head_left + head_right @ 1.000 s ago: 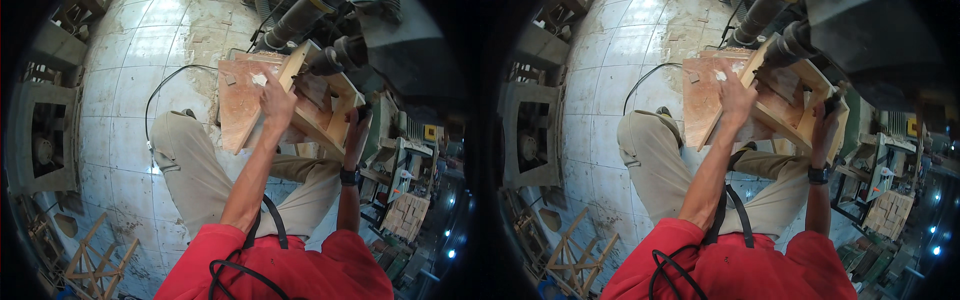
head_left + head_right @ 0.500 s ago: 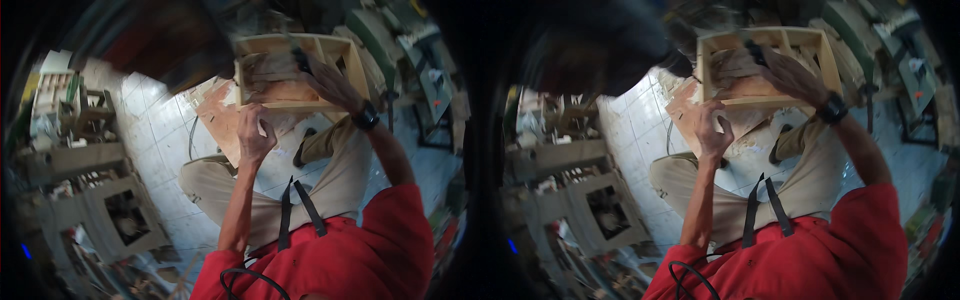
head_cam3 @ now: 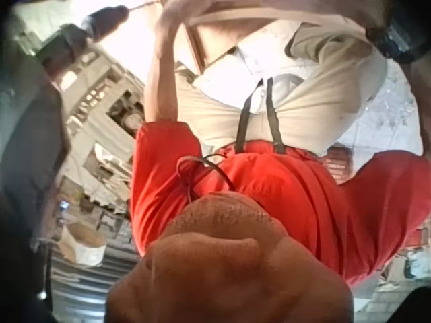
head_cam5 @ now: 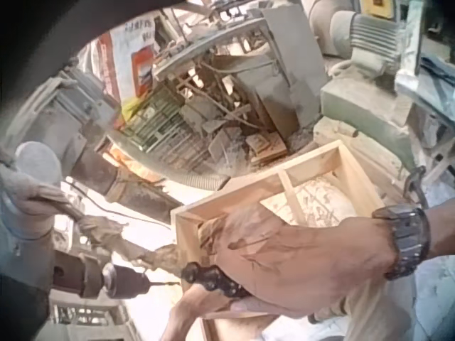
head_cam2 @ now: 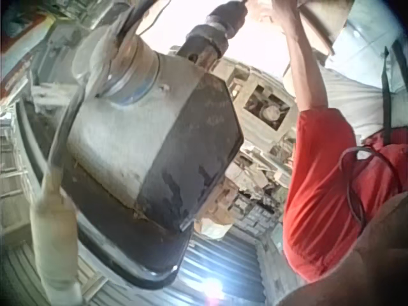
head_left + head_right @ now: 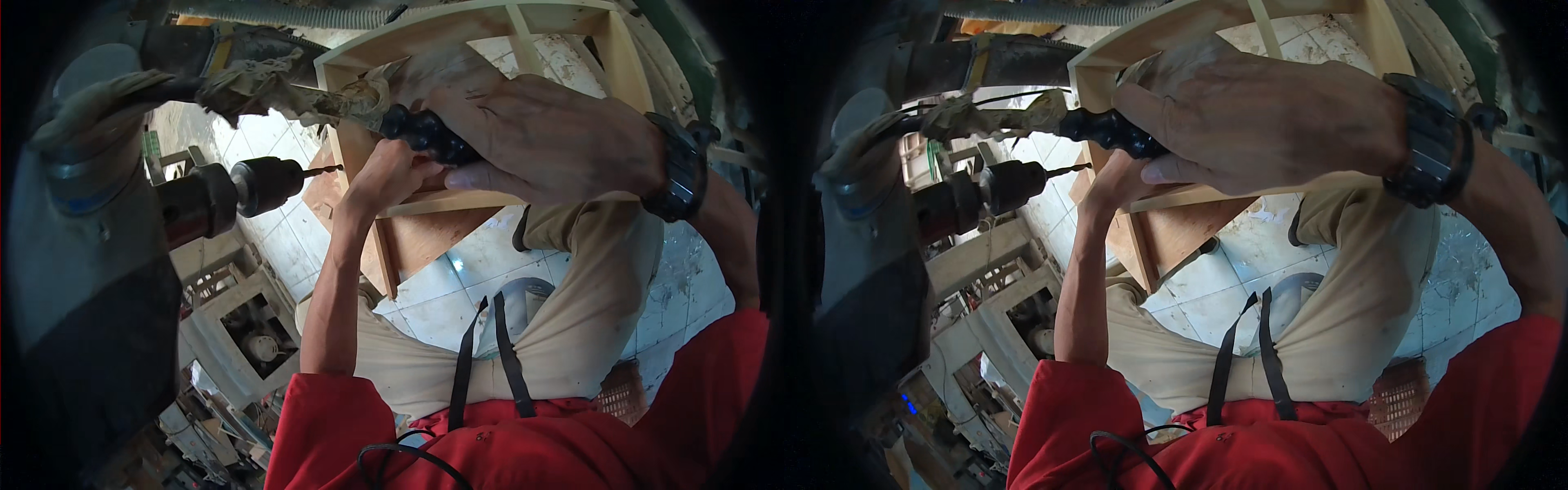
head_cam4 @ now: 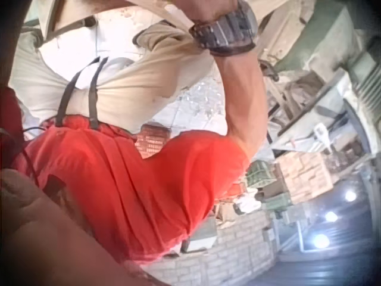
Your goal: Assembling a small wooden box using an electric drill, wood glue, and a hammer to secure wooden pieces.
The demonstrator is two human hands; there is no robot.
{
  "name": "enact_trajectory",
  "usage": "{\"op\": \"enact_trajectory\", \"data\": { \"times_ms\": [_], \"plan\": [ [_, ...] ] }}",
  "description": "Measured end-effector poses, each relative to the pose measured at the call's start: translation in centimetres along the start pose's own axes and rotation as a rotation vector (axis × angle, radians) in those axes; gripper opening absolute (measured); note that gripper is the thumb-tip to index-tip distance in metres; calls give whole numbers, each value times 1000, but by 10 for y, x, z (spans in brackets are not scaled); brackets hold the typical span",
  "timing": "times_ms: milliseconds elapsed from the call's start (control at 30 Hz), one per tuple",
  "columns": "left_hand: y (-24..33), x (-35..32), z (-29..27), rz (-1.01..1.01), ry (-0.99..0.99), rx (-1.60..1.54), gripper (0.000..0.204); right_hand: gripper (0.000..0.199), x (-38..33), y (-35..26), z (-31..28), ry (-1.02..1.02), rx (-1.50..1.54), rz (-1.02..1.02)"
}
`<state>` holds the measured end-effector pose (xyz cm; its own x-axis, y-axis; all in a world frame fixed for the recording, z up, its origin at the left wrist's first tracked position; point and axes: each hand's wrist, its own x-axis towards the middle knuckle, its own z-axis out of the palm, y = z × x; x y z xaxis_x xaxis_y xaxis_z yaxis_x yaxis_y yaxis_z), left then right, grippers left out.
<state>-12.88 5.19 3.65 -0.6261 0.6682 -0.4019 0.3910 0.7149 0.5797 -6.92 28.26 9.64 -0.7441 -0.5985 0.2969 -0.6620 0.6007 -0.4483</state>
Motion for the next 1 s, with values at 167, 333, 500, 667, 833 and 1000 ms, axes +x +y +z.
{"op": "enact_trajectory", "data": {
  "times_ms": [167, 333, 500, 667, 833, 1000],
  "plan": [
    [10, 6, 4, 419, 245, 95, 39, 60, 2, 7, -13, -274, 154, 66],
    [15, 10, -5, 269, 72, -87, 43, 68, 1, 11, -2, -187, 82, -1],
    [12, -1, 4, 222, 172, 8, 43, 70, 6, 12, -8, -276, 192, 3],
    [4, 1, 6, 262, 223, 124, 45, 64, 15, 7, -16, -428, 234, 117],
    [-11, -2, -4, 118, 70, 22, 31, 61, 12, 8, -8, -308, 225, 67],
    [-6, 3, 0, 77, 90, 31, 36, 57, 1, 9, -4, -121, 187, 26]
  ]
}}
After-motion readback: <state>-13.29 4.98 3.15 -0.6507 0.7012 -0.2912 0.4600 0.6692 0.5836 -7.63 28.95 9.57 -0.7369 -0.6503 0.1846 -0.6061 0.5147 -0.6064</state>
